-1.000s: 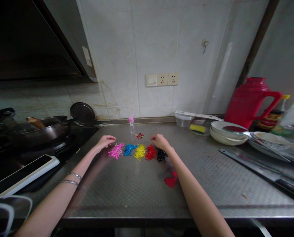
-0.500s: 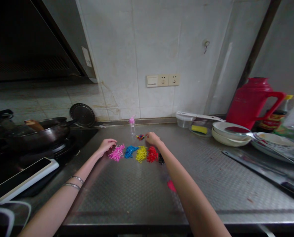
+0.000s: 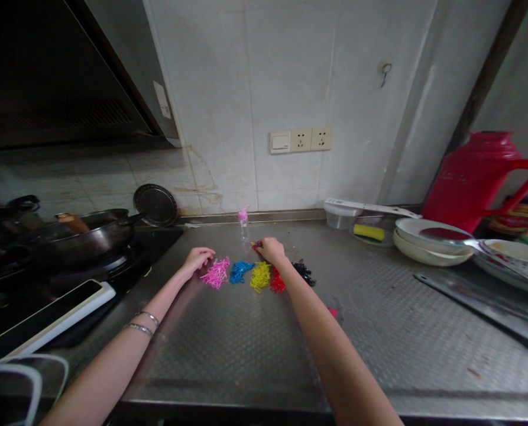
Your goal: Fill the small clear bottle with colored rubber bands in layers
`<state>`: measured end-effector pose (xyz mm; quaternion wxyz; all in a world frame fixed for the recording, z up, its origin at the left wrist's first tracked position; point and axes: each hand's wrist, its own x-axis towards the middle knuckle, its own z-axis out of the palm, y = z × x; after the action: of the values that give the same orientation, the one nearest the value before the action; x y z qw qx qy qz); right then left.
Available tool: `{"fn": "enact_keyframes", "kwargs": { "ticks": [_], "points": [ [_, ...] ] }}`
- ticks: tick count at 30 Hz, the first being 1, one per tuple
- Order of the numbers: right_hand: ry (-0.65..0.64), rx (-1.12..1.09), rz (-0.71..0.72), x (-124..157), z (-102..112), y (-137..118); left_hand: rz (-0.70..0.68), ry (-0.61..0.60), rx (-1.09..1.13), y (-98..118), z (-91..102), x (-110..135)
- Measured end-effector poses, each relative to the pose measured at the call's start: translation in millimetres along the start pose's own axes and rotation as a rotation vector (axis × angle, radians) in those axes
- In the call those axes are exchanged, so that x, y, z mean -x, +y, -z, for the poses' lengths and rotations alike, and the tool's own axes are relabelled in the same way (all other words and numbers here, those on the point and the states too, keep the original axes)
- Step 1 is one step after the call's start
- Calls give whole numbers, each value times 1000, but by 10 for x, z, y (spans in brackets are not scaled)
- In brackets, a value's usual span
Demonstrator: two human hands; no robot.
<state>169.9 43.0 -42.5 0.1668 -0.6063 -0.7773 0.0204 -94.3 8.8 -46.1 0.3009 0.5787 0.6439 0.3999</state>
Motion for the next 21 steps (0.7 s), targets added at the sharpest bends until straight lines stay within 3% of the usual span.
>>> {"fn": "enact_keyframes", "kwargs": {
  "ticks": [7, 12, 21],
  "points": [
    [9, 90, 135, 15, 33, -27, -28, 2, 16, -45, -3, -34],
    [-6, 94, 105, 33, 68, -45, -37, -2, 9, -61, -4, -41],
    [121, -212, 22, 29, 98, 107, -41, 7, -4, -46, -3, -23]
  ]
}}
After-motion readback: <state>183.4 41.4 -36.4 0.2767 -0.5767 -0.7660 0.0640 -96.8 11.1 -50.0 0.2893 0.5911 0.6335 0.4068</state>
